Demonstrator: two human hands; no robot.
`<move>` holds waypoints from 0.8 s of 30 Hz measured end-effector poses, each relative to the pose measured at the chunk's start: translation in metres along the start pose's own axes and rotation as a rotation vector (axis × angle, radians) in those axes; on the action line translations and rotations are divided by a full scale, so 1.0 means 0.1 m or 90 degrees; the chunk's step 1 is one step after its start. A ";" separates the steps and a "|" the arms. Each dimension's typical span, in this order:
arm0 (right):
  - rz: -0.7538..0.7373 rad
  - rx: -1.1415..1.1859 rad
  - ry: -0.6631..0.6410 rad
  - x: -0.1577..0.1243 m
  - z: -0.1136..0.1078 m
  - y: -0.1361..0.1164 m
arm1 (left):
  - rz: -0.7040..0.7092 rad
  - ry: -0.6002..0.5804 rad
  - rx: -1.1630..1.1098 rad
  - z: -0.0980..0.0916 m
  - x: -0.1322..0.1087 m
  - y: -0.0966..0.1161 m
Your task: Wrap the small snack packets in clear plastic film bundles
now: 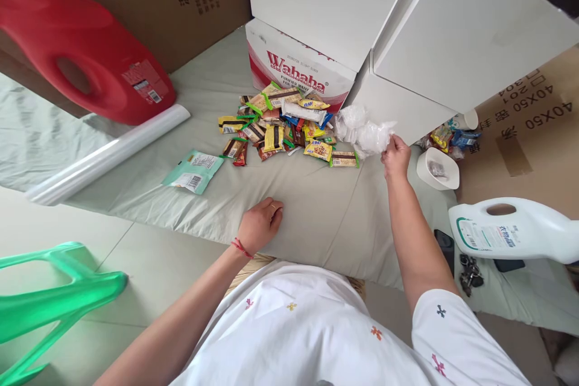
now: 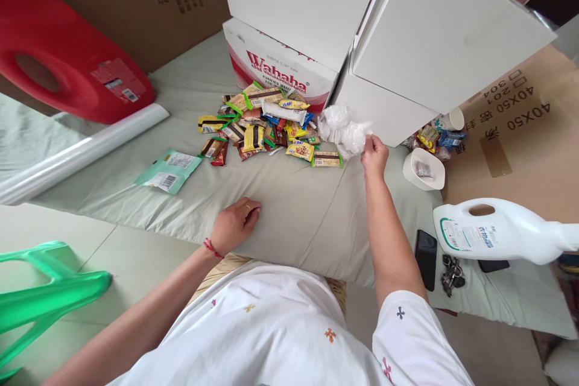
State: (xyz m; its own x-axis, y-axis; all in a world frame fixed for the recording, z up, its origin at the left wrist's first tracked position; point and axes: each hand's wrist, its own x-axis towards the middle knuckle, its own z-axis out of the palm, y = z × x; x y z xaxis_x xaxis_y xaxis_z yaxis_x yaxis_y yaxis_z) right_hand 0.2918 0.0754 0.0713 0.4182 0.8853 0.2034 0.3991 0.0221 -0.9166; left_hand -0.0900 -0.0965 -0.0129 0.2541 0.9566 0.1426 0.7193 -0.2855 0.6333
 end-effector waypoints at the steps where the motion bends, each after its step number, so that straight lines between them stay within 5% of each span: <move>1: 0.065 0.088 0.006 -0.10 -0.01 -0.03 | -0.013 0.008 -0.028 -0.01 0.00 0.01; 5: 0.204 0.274 -0.060 -0.74 0.10 -0.07 | -0.086 0.028 -0.230 -0.02 0.05 0.16; 12: 0.326 0.363 -0.223 -1.94 0.65 -0.09 | -0.184 -0.102 -0.610 0.24 0.39 0.65; 18: 0.370 0.405 -0.190 -2.04 0.64 -0.08 | -0.306 -0.041 -0.757 0.46 0.45 0.62; 24: 0.389 0.423 -0.105 -1.89 0.35 0.03 | -0.347 0.054 -0.860 0.28 0.45 0.51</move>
State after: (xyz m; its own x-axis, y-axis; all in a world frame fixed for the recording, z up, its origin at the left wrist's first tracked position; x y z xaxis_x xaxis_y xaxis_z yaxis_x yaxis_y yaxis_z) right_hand 0.1853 -0.0759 0.0176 0.2607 0.8848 -0.3863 -0.4256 -0.2538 -0.8686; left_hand -0.0237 -0.0697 0.0046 0.0820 0.9400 -0.3313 -0.4429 0.3322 0.8328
